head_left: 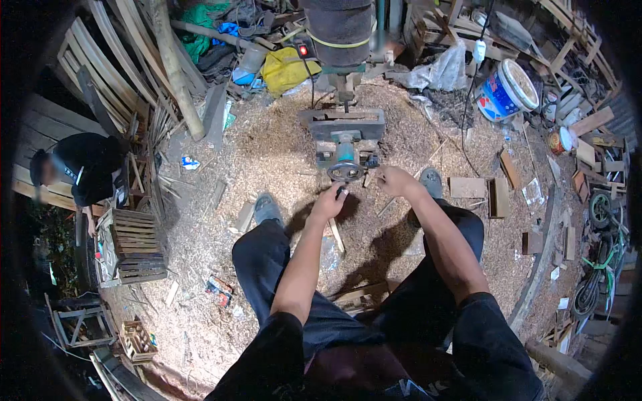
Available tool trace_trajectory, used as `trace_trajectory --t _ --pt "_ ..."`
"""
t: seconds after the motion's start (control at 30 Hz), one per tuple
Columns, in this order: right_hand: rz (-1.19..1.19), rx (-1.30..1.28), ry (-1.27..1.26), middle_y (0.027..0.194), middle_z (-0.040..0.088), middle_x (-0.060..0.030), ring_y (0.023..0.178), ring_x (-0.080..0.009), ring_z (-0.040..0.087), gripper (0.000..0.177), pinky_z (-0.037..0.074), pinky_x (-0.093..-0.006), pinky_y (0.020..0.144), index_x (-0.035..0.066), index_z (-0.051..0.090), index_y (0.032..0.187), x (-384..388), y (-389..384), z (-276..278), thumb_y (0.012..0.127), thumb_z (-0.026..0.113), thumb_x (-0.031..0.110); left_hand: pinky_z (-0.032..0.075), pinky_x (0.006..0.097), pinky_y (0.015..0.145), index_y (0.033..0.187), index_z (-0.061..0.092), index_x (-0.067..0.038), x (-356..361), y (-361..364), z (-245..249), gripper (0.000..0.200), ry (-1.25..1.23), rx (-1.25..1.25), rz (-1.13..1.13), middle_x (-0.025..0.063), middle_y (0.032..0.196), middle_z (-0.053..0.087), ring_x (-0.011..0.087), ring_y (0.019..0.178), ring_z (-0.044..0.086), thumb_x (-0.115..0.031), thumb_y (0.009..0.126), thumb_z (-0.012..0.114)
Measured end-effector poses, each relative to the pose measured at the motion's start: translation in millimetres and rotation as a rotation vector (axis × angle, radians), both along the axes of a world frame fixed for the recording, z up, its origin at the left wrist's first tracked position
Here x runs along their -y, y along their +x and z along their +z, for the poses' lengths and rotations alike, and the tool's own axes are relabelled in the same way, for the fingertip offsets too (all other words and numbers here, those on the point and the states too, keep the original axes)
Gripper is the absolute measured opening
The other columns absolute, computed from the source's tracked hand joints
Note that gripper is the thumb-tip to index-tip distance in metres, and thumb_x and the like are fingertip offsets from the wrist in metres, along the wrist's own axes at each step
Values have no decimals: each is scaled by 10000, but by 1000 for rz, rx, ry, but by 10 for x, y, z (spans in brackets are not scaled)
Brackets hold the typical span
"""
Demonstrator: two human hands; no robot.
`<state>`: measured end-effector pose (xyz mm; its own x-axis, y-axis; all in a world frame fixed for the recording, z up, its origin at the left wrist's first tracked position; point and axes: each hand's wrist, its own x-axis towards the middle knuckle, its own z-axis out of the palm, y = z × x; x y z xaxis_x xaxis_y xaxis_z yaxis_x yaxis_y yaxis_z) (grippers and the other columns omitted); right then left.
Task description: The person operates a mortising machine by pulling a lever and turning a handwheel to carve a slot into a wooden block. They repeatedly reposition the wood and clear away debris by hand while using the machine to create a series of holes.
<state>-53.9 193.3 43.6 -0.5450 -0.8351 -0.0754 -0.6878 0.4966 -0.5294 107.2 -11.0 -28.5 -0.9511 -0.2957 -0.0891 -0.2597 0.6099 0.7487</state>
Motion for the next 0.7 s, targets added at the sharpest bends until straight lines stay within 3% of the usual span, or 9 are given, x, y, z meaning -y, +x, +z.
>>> trace_trajectory --t 0.07,0.13,0.27,0.37,0.4,0.47,0.57,0.67,0.7 --pt "-56 19 -51 890 655 -278 853 -452 634 290 503 -514 777 13 645 1023 70 -23 92 848 604 241 480 448 863 1140 605 -44 109 -108 512 276 -118 9 59 232 1082 637 401 1002 612 -213 932 541" --pt "-149 32 -248 883 658 -276 874 -444 637 304 503 -502 787 11 640 1041 208 -85 350 866 599 256 470 450 900 1284 532 -36 306 -342 1021 409 -214 -158 119 256 1186 590 414 1081 572 -190 905 555" --pt "-229 74 -423 921 661 -275 941 -423 639 299 500 -473 834 5 637 1059 519 -244 1059 874 602 237 445 506 947 1499 211 -43 486 -817 2090 745 -666 -528 165 246 1323 485 436 1168 510 -201 878 590" --pt "-194 -145 -523 976 659 -277 971 -417 635 308 498 -452 863 -7 635 1074 667 -169 1495 877 604 227 445 521 949 1514 189 -72 580 -1057 2667 793 -728 -291 175 228 1328 495 412 1183 514 -221 860 612" --pt "-175 -138 -504 1048 668 -218 998 -370 640 295 482 -417 907 2 638 1099 680 -170 1536 893 594 209 443 522 944 1518 178 -75 605 -1108 2740 812 -741 -270 194 209 1315 509 386 1159 531 -203 848 618" --pt "-136 -150 -538 1058 667 -215 1007 -358 641 305 485 -413 903 5 640 1100 688 -186 1539 896 596 228 439 526 936 1526 156 -82 644 -1252 2839 852 -765 -238 225 171 1288 536 335 1110 565 -169 823 630" --pt "-250 -10 -370 1026 673 -225 978 -361 650 329 497 -419 875 8 646 1097 566 -91 1501 892 606 264 454 506 932 1483 321 -77 668 -1310 2755 725 -671 -109 193 162 1228 594 326 1128 567 -211 831 609" --pt "-245 63 -273 993 674 -254 960 -409 643 381 503 -457 845 33 642 1120 458 -158 963 867 623 317 454 458 972 1155 663 -21 789 -1096 2171 462 -512 380 -41 200 1247 610 359 1148 585 -361 857 569" --pt "-287 65 -266 996 674 -253 966 -410 642 395 502 -458 846 31 640 1127 451 -184 738 869 620 330 434 457 994 1172 641 -3 831 -1066 1889 500 -438 408 -80 216 1242 606 382 1153 574 -389 869 545"
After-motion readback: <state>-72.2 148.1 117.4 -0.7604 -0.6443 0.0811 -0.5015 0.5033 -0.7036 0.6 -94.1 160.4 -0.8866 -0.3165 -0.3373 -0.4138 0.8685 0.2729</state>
